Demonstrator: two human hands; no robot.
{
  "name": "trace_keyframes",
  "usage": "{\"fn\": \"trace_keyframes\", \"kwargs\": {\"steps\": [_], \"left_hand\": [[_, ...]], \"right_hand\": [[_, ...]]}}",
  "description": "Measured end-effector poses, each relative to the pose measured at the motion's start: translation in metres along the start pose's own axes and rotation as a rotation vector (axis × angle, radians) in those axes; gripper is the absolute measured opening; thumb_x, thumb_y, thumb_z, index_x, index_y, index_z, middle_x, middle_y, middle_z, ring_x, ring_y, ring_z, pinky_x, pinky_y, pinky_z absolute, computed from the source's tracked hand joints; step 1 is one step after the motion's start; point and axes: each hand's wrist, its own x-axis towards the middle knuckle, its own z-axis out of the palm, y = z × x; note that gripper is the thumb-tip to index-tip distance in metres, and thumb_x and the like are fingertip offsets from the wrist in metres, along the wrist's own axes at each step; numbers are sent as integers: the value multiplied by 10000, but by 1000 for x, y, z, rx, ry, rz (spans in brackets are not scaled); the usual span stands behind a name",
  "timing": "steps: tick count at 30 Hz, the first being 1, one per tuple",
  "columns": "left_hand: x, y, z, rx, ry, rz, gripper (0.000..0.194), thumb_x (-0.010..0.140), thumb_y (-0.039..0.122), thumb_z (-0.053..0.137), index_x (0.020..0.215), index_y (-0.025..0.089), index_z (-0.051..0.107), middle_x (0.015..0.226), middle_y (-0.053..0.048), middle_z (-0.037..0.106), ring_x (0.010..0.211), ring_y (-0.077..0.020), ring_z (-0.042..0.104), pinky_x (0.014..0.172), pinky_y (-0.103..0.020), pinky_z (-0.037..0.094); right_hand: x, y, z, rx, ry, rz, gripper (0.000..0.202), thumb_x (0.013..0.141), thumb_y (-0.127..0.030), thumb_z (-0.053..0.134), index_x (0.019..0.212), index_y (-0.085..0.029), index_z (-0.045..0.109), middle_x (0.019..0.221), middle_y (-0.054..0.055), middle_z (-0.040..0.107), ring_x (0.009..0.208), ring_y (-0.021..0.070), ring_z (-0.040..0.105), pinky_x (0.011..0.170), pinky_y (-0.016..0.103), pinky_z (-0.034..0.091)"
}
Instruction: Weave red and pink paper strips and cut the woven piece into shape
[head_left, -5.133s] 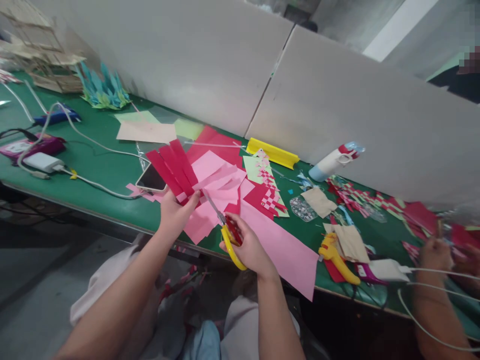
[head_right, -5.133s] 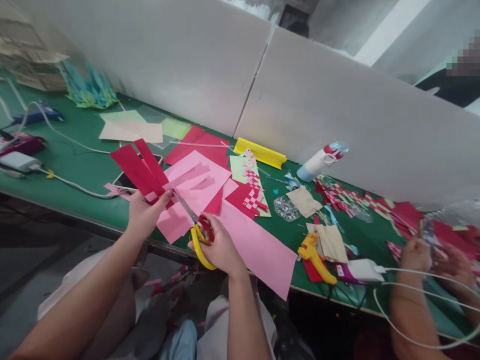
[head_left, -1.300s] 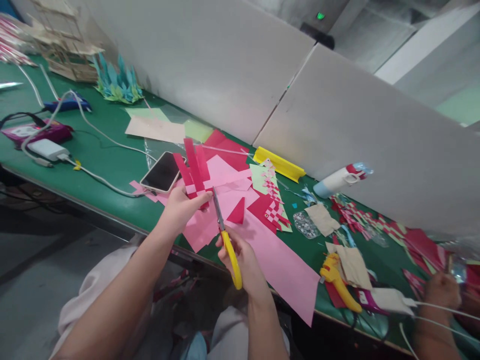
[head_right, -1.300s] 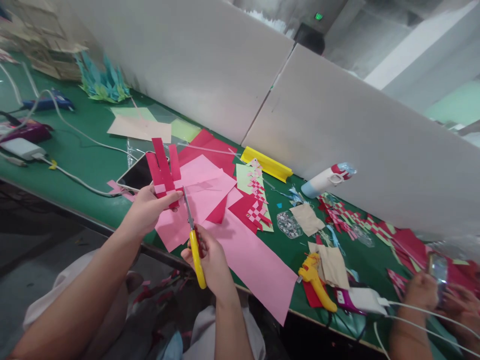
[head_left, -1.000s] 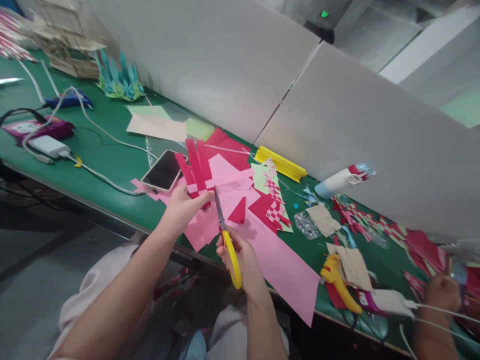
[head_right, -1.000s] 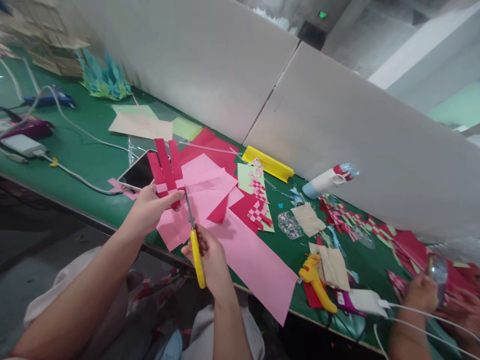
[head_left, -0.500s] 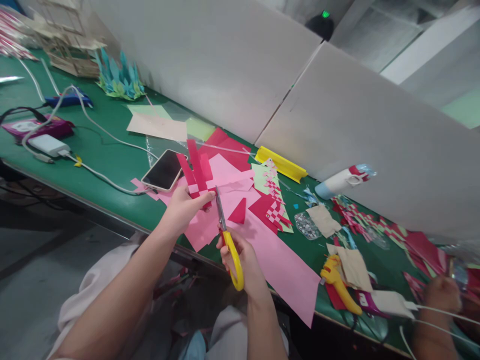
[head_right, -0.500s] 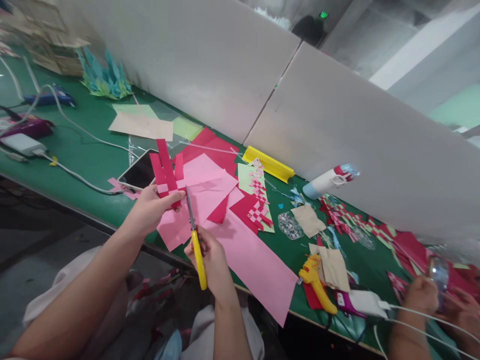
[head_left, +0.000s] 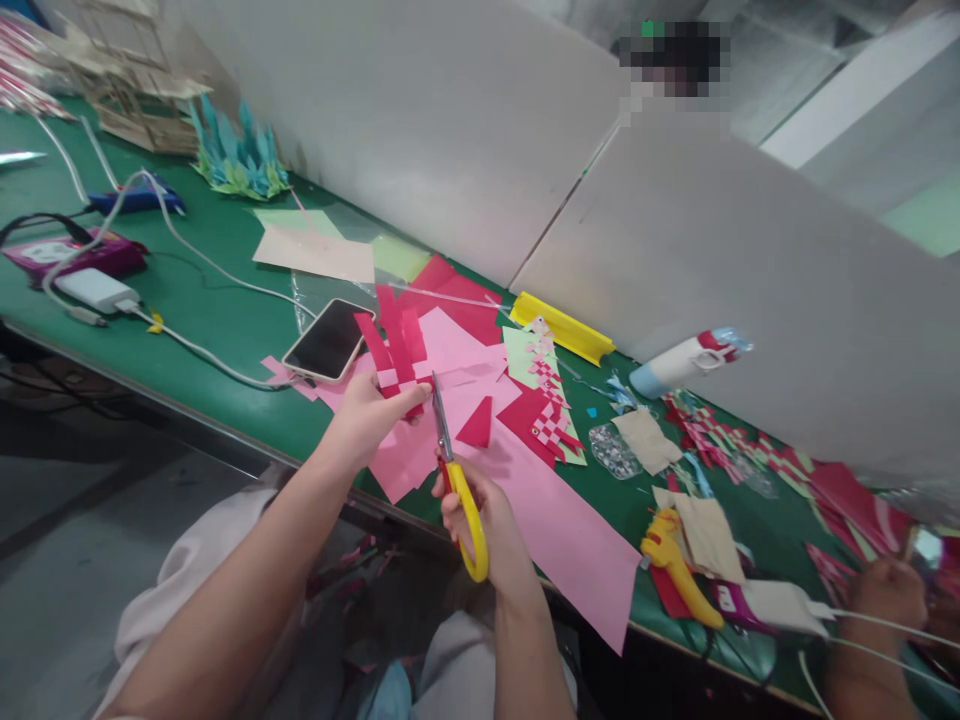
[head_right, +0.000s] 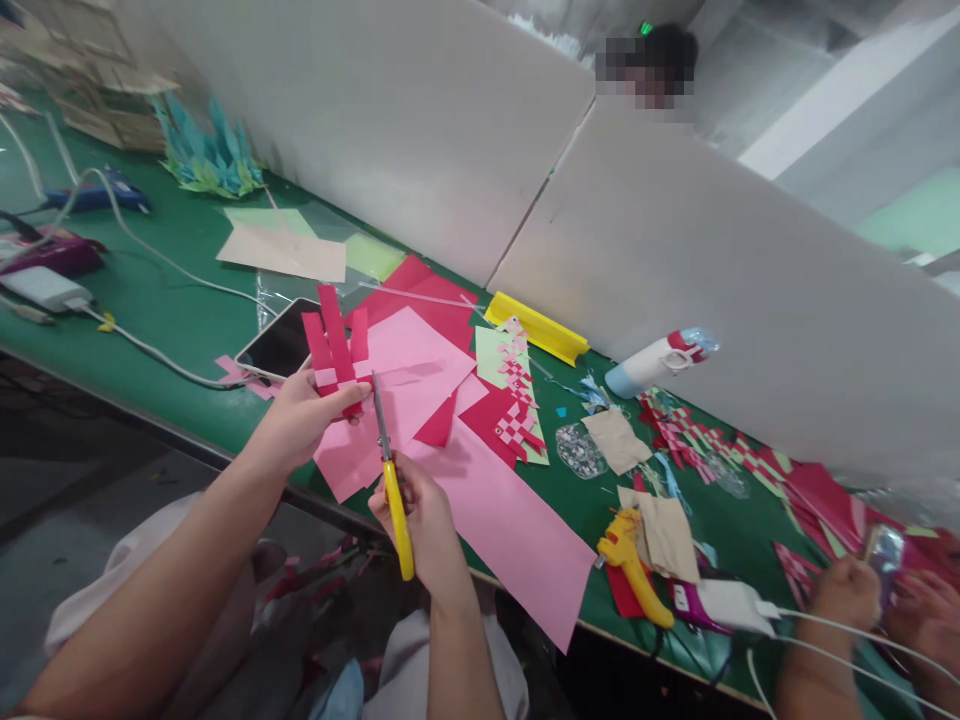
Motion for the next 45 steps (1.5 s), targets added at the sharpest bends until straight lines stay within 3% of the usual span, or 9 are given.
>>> {"fn": "trace_keyframes", "kwargs": {"steps": [18, 24, 34, 45], "left_hand": [[-1, 1, 0, -61, -23, -19, 186, 698, 285, 746, 714, 133, 641, 596, 15, 604, 532, -90, 531, 520, -218, 431], [-1, 2, 0, -55, -20, -19, 183, 705, 276, 742, 688, 133, 629, 578, 20, 592, 532, -88, 527, 522, -214, 425], [-2, 2, -1, -113, -37, -42, 184, 698, 265, 747, 704, 140, 613, 598, 16, 596, 537, -88, 528, 514, -216, 418], [-5, 6, 2, -110, -58, -102, 202, 651, 271, 768, 680, 135, 621, 596, 15, 577, 531, -92, 508, 506, -230, 417]], "right_hand": [[3, 3, -6, 25, -8, 75, 253, 665, -386, 759, 732, -174, 639, 590, -24, 539, 404, 51, 385, 352, 184, 267], [16, 7, -13, 37, -5, 224, 328, 703, -482, 696, 695, -168, 602, 564, -30, 543, 359, 37, 349, 335, 177, 233], [18, 4, -10, -22, 9, 266, 373, 716, -527, 648, 751, -155, 646, 529, -34, 547, 328, 45, 365, 317, 178, 257], [8, 2, -1, 75, -29, 63, 300, 680, -459, 715, 734, -178, 625, 639, -17, 541, 422, 54, 383, 319, 182, 257]]}}
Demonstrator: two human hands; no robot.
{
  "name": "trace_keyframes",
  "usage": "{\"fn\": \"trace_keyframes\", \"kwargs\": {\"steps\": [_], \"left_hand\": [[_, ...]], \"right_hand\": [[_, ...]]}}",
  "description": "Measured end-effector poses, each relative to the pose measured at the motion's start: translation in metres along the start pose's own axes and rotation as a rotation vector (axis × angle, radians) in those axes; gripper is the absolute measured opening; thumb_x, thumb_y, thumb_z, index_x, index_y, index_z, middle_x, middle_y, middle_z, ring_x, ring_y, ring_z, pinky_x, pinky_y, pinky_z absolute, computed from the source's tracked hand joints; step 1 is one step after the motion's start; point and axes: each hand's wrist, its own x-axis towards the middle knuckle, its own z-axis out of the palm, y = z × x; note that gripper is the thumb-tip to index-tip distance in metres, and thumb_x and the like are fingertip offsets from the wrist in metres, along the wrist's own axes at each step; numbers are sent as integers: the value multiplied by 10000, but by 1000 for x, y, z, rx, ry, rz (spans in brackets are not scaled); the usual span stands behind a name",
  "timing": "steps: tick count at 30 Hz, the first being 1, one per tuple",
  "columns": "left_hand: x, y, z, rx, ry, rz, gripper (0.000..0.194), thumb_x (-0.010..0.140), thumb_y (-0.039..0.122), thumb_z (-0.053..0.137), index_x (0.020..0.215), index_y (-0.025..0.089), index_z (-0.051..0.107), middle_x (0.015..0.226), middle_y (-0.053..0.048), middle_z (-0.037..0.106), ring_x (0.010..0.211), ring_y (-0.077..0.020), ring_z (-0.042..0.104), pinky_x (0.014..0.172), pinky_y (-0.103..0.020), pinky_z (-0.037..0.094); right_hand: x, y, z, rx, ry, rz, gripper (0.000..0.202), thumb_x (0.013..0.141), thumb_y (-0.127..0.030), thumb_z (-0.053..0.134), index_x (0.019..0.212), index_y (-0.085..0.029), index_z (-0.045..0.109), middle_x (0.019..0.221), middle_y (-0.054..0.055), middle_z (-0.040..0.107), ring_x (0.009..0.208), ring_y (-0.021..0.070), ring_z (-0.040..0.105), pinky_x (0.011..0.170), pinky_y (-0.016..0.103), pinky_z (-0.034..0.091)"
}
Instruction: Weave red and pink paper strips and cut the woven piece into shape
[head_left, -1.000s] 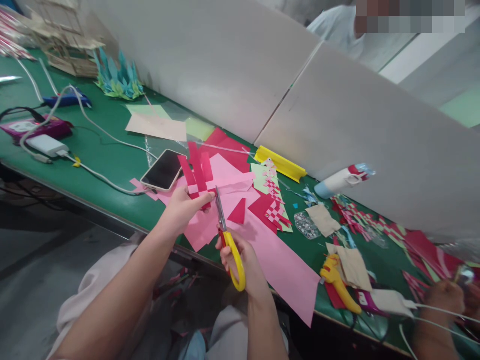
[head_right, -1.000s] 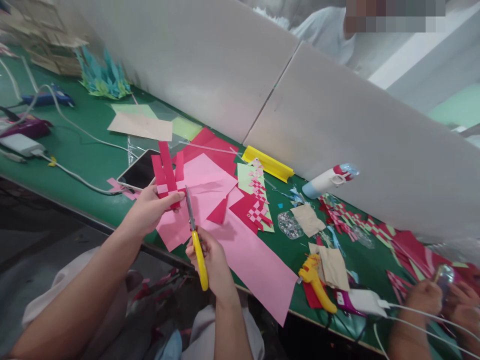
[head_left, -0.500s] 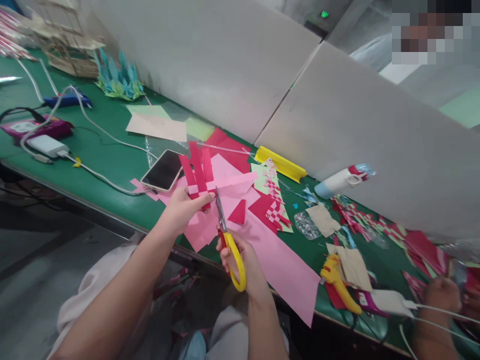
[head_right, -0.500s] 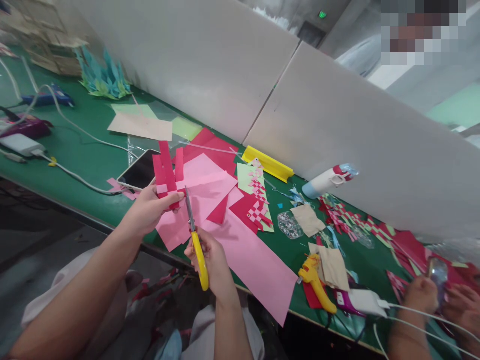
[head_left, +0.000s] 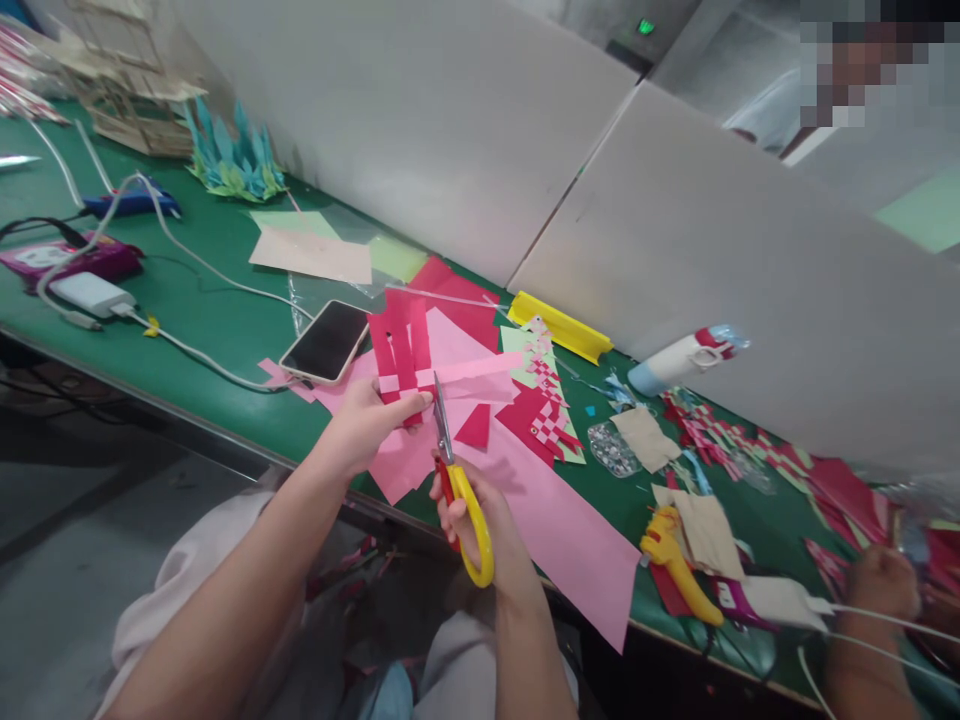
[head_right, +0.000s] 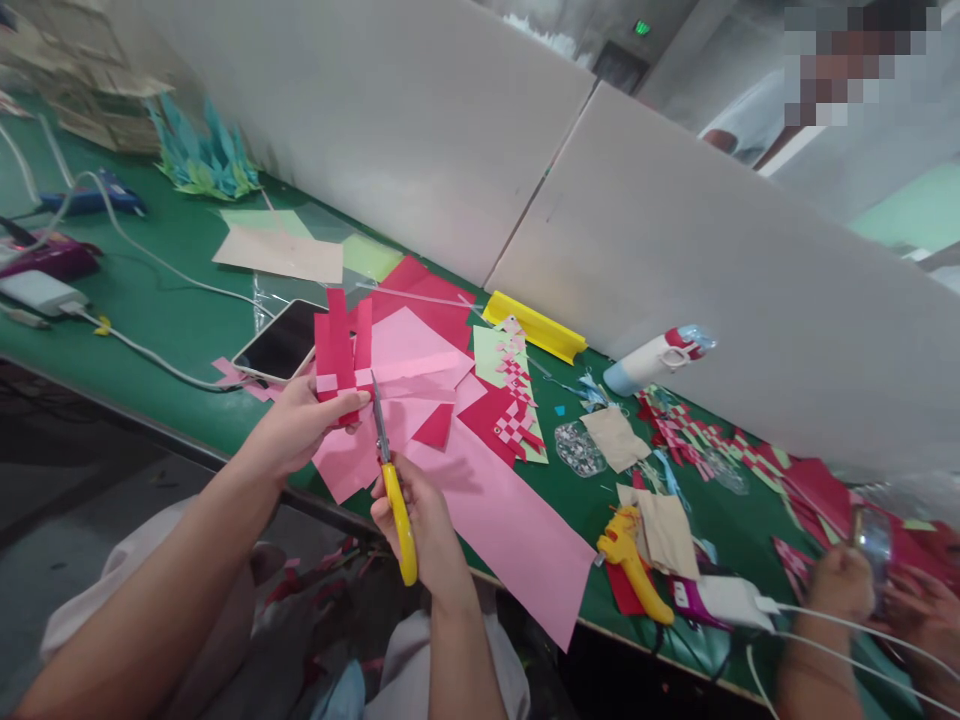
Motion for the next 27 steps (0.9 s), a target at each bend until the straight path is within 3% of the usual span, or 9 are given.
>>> {"fn": "trace_keyframes", "kwargs": {"steps": [17, 27], "left_hand": [[-1, 1, 3, 6, -1, -35, 238, 647, 300, 773, 677, 127, 613, 597, 16, 572, 538, -91, 509, 514, -225, 427], [0, 0, 3, 5, 2, -31, 239, 634, 306, 773, 666, 136, 609, 581, 21, 567, 515, -91, 504, 506, -232, 424]], "right_hand": [[4, 2, -3, 15, 5, 17, 230, 638, -364, 745, 686, -173, 625, 627, -9, 583, 393, 52, 410, 323, 187, 269], [7, 11, -11, 4, 12, 77, 263, 684, -418, 707, 725, -177, 610, 577, -38, 560, 361, 41, 388, 320, 155, 264]]}}
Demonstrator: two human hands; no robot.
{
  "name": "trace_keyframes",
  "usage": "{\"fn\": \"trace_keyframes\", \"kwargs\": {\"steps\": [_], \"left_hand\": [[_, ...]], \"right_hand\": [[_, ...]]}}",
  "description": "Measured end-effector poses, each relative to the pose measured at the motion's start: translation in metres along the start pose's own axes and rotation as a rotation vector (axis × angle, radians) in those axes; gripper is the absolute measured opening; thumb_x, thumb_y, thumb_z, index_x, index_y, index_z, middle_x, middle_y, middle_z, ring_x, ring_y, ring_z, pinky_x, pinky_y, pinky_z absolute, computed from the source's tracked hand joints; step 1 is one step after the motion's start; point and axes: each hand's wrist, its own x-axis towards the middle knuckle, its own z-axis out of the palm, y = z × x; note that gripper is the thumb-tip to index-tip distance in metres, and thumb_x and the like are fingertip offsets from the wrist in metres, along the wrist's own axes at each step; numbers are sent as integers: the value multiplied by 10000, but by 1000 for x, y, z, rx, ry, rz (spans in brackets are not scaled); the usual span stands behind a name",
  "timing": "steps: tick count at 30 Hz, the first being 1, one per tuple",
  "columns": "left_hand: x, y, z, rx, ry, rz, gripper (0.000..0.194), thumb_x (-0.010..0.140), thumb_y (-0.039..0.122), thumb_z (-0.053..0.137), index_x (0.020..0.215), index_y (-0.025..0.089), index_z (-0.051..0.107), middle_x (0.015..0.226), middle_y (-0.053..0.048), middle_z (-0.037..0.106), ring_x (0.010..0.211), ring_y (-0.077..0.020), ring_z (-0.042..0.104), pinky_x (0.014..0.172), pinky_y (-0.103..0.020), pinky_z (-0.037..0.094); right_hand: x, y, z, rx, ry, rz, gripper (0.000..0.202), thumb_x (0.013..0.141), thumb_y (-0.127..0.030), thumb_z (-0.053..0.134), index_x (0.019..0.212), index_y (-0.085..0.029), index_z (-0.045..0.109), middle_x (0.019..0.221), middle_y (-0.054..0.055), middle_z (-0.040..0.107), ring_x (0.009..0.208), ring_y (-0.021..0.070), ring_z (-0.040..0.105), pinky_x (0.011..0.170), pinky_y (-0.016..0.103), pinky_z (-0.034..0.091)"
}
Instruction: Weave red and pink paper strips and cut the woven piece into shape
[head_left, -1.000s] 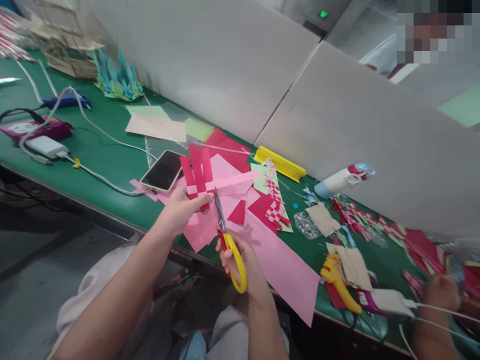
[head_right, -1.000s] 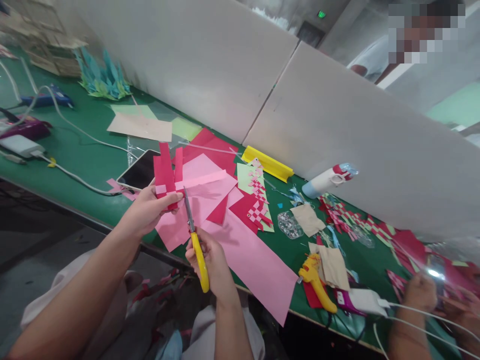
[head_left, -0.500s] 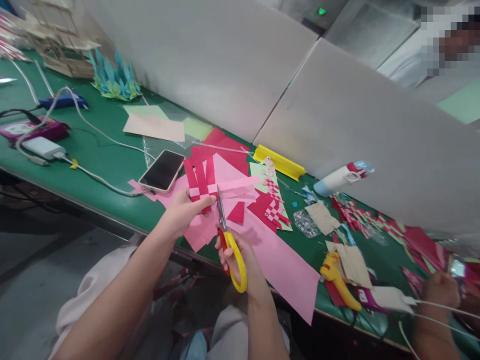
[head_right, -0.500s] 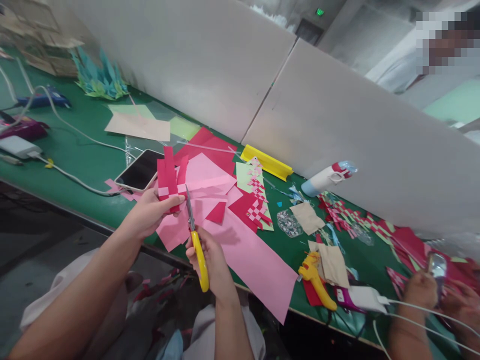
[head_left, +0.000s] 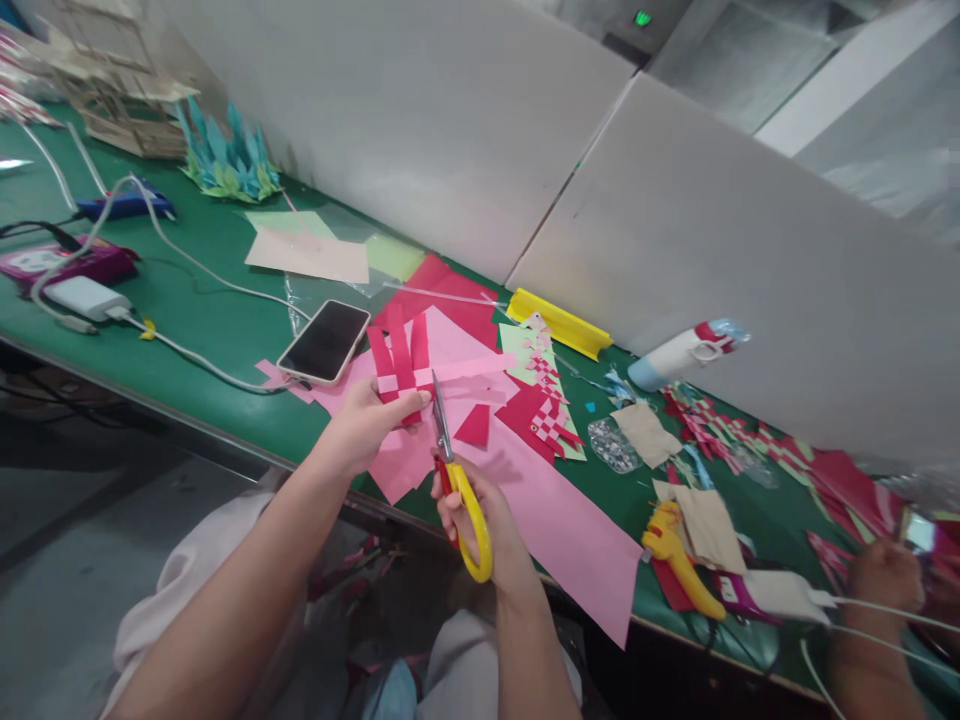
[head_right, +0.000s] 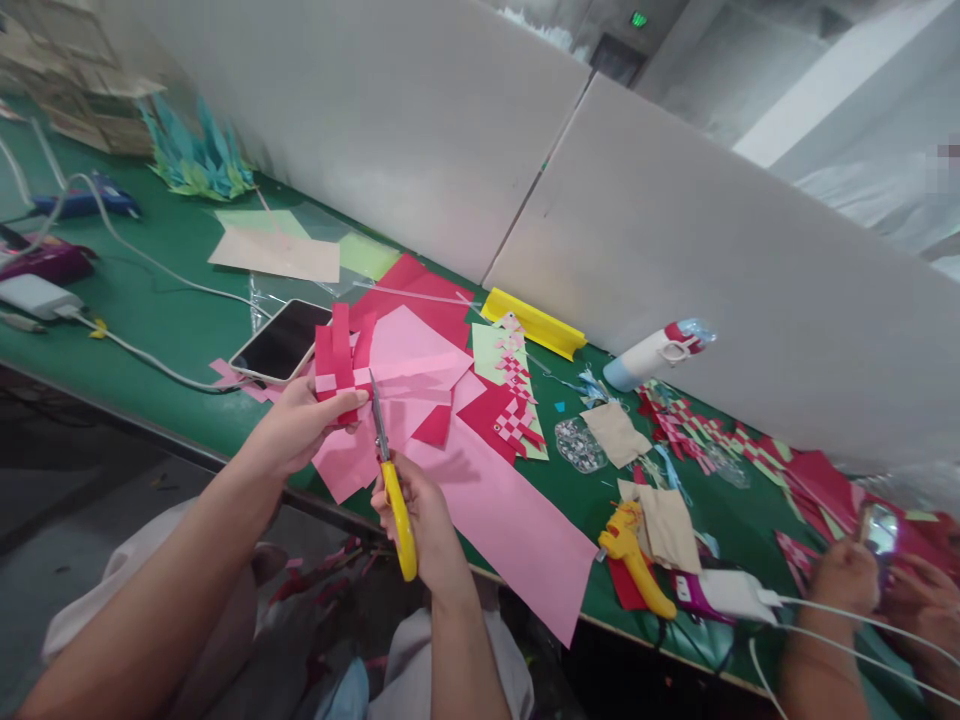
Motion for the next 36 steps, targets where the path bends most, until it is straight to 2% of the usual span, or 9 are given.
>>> {"fn": "trace_keyframes", "kwargs": {"steps": [5, 13, 18, 21, 29, 36], "left_hand": [[-1, 2, 1, -7, 13, -14, 256, 610, 310, 782, 657, 134, 602, 577, 18, 570, 508, -89, 503, 502, -231, 423], [-1, -3, 3, -9, -37, -38, 219, 626, 273, 762, 666, 140, 592, 560, 31, 554, 499, -86, 493, 492, -223, 414], [-2, -5, 3, 1, -26, -38, 211, 619, 264, 763, 665, 144, 596, 563, 33, 556, 494, -85, 495, 490, -224, 416], [-2, -5, 2, 5, -30, -41, 203, 624, 257, 761, 655, 141, 598, 553, 31, 554, 491, -85, 498, 484, -220, 414], [1, -8, 1, -11, -38, -44, 195, 643, 256, 761, 670, 138, 607, 559, 28, 562, 495, -83, 505, 492, -216, 430], [1, -9, -1, -16, -48, -47, 195, 646, 256, 763, 676, 136, 612, 566, 24, 569, 501, -84, 514, 488, -212, 434]], "right_hand": [[1, -1, 0, -9, -30, 15, 323, 695, -482, 690, 729, -175, 595, 589, -33, 553, 367, 43, 386, 322, 160, 282], [-7, -7, 11, -88, 1, -163, 370, 677, -545, 707, 814, -212, 622, 678, -13, 532, 476, 71, 368, 362, 190, 266], [-7, -4, 7, -138, -8, -188, 274, 678, -425, 727, 764, -202, 594, 713, -21, 505, 499, 62, 361, 392, 189, 274], [-7, -6, 7, -126, -24, -174, 229, 665, -347, 742, 745, -196, 589, 718, -26, 499, 514, 58, 375, 411, 185, 293], [-5, -9, 11, 19, 15, -82, 253, 691, -408, 715, 711, -188, 591, 667, -34, 463, 482, 55, 368, 369, 180, 266], [-4, -7, 10, 58, 10, -76, 191, 694, -346, 709, 733, -184, 616, 663, -35, 481, 469, 55, 378, 362, 187, 273]]}}
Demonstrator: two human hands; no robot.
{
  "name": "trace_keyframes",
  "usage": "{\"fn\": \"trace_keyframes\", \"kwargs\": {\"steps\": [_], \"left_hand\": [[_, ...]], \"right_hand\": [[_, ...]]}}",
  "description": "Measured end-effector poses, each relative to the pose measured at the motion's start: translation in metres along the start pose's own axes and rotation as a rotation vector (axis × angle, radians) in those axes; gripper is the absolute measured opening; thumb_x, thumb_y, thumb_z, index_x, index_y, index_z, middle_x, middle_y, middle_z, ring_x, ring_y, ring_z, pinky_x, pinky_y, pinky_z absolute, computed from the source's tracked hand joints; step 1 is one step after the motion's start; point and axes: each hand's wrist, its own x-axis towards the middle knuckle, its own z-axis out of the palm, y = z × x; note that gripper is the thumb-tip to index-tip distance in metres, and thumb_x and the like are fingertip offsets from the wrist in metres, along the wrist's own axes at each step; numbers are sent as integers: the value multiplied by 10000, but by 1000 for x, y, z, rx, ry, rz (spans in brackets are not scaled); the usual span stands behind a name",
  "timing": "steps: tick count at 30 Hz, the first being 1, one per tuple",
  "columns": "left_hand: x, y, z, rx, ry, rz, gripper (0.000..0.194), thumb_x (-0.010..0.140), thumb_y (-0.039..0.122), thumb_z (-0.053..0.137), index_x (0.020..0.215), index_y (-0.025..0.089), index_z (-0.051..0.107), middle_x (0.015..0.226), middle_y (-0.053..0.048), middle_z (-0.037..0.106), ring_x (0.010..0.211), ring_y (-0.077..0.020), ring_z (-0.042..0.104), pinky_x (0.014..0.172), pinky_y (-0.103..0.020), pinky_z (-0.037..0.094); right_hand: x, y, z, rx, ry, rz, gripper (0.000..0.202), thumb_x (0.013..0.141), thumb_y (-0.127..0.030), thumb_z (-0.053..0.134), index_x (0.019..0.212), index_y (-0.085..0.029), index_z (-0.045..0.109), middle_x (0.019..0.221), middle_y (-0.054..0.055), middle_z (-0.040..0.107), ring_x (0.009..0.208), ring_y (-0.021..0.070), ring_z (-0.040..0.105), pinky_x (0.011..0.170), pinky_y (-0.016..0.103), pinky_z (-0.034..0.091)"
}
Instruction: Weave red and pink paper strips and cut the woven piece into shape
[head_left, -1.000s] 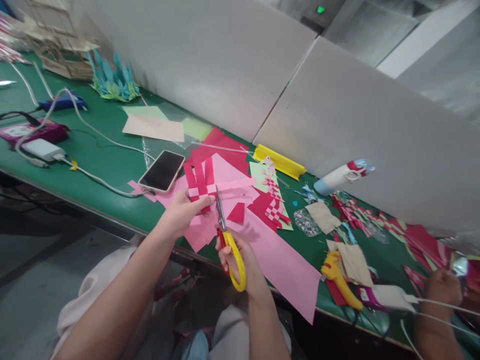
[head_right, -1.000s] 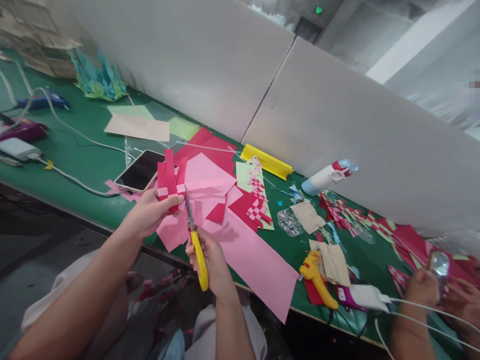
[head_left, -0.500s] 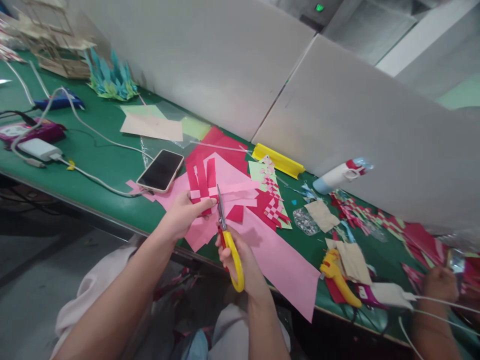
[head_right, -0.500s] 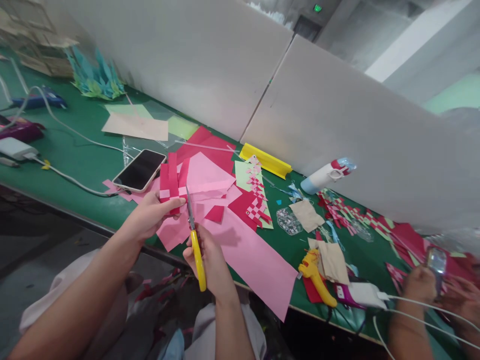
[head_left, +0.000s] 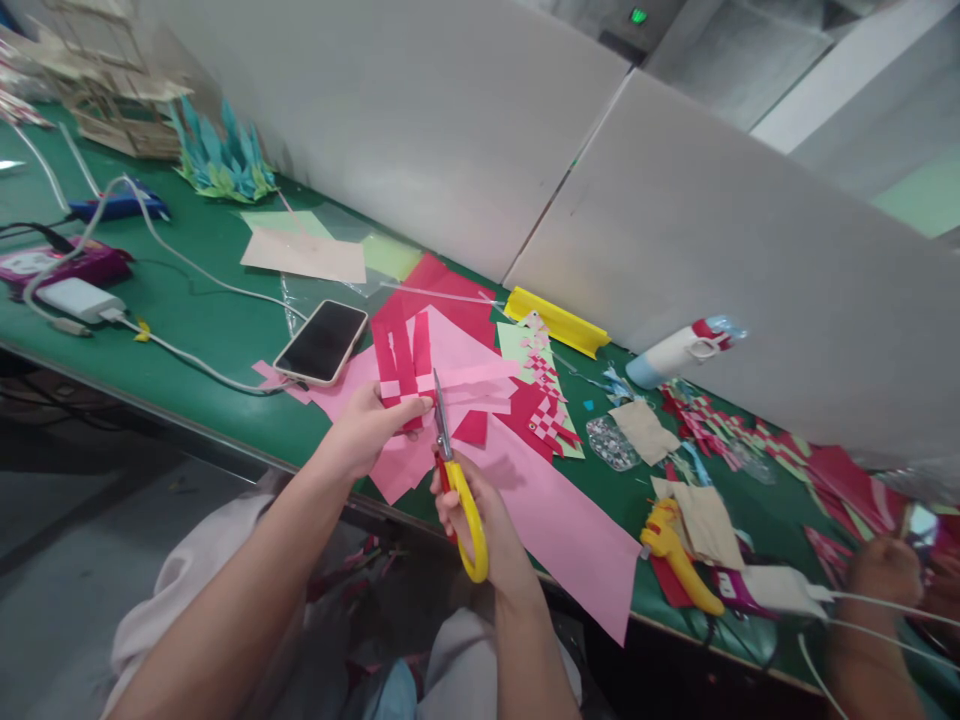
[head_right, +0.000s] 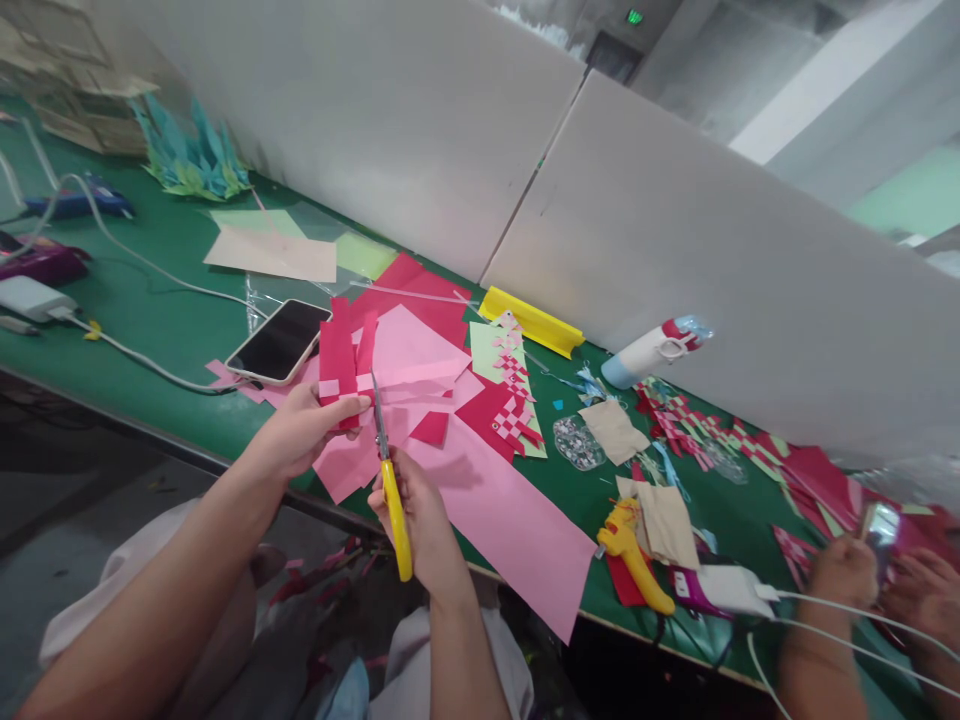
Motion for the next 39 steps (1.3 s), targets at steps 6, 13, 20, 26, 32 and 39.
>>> {"fn": "trace_keyframes", "kwargs": {"steps": [6, 13, 20, 26, 32, 39], "left_hand": [[0, 1, 2, -1, 20, 5, 200, 645, 259, 761, 693, 129, 617, 573, 19, 576, 500, -81, 511, 482, -208, 437], [-1, 5, 3, 1, 19, -3, 205, 639, 260, 757, 674, 129, 604, 559, 20, 569, 494, -78, 505, 477, -203, 438], [-3, 5, 3, -5, 26, -9, 201, 636, 252, 755, 679, 129, 602, 568, 22, 569, 495, -78, 505, 479, -205, 443], [-1, 3, 2, -4, 23, -21, 198, 642, 252, 754, 676, 133, 600, 569, 25, 567, 495, -76, 506, 478, -201, 445], [-1, -2, 2, -2, -10, -16, 206, 665, 271, 753, 691, 137, 598, 590, 26, 571, 508, -72, 510, 480, -195, 439], [-4, 0, 2, 20, -27, -16, 217, 676, 278, 746, 669, 136, 581, 574, 31, 554, 505, -71, 499, 482, -194, 428]], "right_hand": [[-2, 0, -1, 1, -18, -8, 196, 667, -311, 730, 766, -186, 615, 664, -41, 509, 459, 50, 386, 360, 179, 269], [-2, 0, 0, -3, 5, 28, 225, 709, -376, 696, 711, -183, 580, 643, -44, 504, 440, 46, 399, 355, 182, 269], [3, 4, -6, -40, -8, 67, 262, 711, -420, 678, 733, -182, 570, 626, -40, 536, 401, 40, 371, 354, 176, 261], [4, 9, -11, -130, -44, -1, 304, 708, -459, 685, 824, -193, 597, 660, -32, 523, 408, 42, 345, 352, 181, 252], [-1, 6, -9, -241, -94, -166, 354, 737, -542, 662, 875, -223, 594, 712, -14, 487, 496, 80, 391, 401, 212, 319], [-2, 5, -9, -215, -76, -111, 244, 762, -429, 667, 818, -217, 560, 728, -25, 458, 519, 68, 379, 411, 193, 305]]}}
